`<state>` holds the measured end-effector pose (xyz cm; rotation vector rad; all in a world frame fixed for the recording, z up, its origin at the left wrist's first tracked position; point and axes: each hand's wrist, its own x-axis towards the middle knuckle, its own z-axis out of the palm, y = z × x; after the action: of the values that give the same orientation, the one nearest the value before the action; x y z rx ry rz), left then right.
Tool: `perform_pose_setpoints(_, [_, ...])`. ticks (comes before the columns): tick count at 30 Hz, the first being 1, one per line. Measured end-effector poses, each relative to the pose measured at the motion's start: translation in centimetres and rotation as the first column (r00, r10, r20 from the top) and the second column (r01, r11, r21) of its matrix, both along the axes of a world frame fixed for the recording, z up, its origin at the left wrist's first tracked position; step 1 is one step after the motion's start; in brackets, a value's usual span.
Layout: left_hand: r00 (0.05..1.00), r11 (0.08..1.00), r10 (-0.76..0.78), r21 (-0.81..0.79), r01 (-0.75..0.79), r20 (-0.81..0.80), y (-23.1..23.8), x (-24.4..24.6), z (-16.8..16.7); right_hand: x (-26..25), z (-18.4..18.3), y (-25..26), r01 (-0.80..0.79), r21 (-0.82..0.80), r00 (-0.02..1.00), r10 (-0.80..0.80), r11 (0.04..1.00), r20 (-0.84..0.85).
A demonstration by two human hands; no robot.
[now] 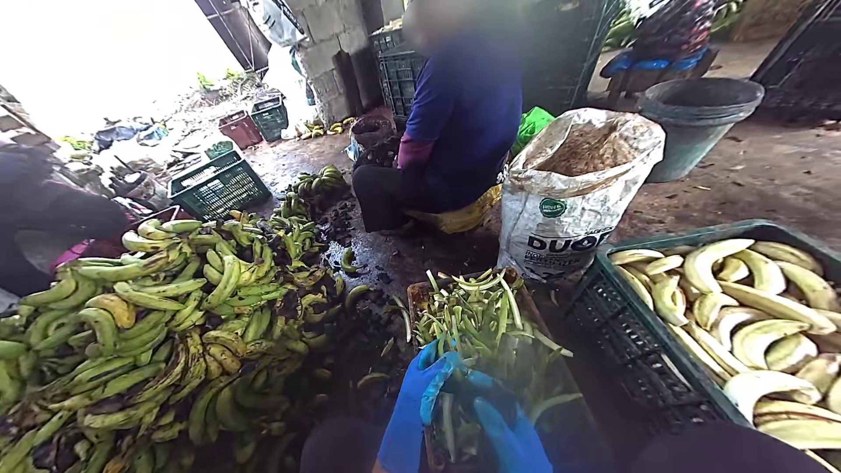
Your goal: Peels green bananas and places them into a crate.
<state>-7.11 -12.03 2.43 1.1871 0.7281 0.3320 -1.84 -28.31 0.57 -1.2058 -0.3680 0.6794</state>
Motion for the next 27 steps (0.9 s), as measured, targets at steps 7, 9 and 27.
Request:
perform_pose_setpoints(7, [0.913, 0.908, -0.256, 0.244, 0.34, -0.318, 0.4, -0.1, -0.6, 1.4, -4.1, 1.6, -0.095, -0.04, 0.972, 0.084, 0.995, -0.22])
perform_pose_setpoints(9, [0.896, 0.895, -0.197, 0.302, 0.33, -0.397, 0.4, 0.1, -1.6, 2.7, -5.5, 1.7, -0.178, -0.023, 0.945, 0.164, 0.984, -0.283])
perform_pose_setpoints(27, [0.988, 0.931, 0.135, 0.351, -0.104, -0.067, -0.8, 0.3, -2.2, 2.7, -2.7, -1.1, -0.245, -0.343, 0.964, 0.191, 0.907, -0.184])
